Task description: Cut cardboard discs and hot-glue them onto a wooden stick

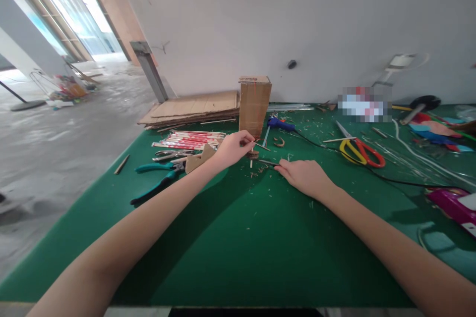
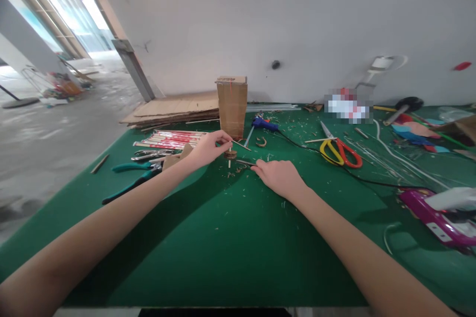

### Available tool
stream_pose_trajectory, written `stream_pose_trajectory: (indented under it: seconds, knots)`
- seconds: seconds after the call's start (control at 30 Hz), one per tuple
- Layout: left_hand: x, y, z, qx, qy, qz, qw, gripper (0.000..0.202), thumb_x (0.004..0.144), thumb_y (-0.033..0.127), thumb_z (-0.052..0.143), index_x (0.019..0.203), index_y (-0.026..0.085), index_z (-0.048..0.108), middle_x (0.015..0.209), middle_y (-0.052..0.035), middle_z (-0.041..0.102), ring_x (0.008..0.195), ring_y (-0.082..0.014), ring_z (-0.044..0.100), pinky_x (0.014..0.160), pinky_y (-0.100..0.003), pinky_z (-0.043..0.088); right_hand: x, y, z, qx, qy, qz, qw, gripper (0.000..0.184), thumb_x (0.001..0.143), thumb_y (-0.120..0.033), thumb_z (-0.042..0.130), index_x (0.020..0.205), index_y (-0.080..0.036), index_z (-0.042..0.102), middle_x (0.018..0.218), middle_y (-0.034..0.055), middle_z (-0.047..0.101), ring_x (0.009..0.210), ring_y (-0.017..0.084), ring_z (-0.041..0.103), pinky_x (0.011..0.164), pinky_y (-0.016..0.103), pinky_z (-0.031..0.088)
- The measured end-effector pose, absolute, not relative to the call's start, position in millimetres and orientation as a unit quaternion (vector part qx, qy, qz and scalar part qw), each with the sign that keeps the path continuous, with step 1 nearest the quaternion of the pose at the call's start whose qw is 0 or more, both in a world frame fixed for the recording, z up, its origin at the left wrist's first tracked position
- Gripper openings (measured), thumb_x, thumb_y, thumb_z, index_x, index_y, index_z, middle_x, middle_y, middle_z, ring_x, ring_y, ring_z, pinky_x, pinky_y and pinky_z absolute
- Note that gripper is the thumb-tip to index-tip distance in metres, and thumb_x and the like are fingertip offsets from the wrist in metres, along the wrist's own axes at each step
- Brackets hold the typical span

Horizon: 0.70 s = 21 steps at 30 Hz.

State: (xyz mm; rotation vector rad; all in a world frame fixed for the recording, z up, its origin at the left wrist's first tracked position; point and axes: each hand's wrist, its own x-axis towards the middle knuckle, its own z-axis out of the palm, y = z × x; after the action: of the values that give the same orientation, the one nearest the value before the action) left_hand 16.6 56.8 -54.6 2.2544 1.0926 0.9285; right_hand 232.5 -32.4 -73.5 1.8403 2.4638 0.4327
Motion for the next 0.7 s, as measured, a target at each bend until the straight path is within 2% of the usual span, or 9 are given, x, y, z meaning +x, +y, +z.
stream_pose_trajectory:
  seconds: [0.47, 0.7]
  knots:
    - [17.7, 52.8, -52.5, 0.824, 0.398, 0.331, 0.229, 0.013, 0.081, 0.028, 0.054, 0.088, 0.02, 0.062, 0.082, -0.0007, 0.068, 0.076, -0.0133, 0.063, 0.067, -0.025, 0.046, 229.7, -35.8, -57.8, 0.552, 0.821, 0.125, 0.073, 0.045, 0.096, -0.045, 0.025, 0.085, -0.019, 0.061, 0.062, 0.0056, 0.068, 0.054, 0.021, 0.063, 0.047, 0.024, 0.027]
    - [17.9, 52.6, -51.2, 0.828, 0.4, 0.326, 0.221, 0.013, 0.081, 0.028, 0.054, 0.087, 0.02, 0.062, 0.08, -0.0012, 0.069, 0.074, -0.0133, 0.062, 0.066, -0.026, 0.046, 229.5, -42.9, -65.3, 0.557, 0.814, 0.153, 0.06, 0.046, 0.096, -0.044, 0.025, 0.085, -0.019, 0.062, 0.058, 0.0055, 0.067, 0.051, 0.021, 0.063, 0.048, 0.024, 0.025]
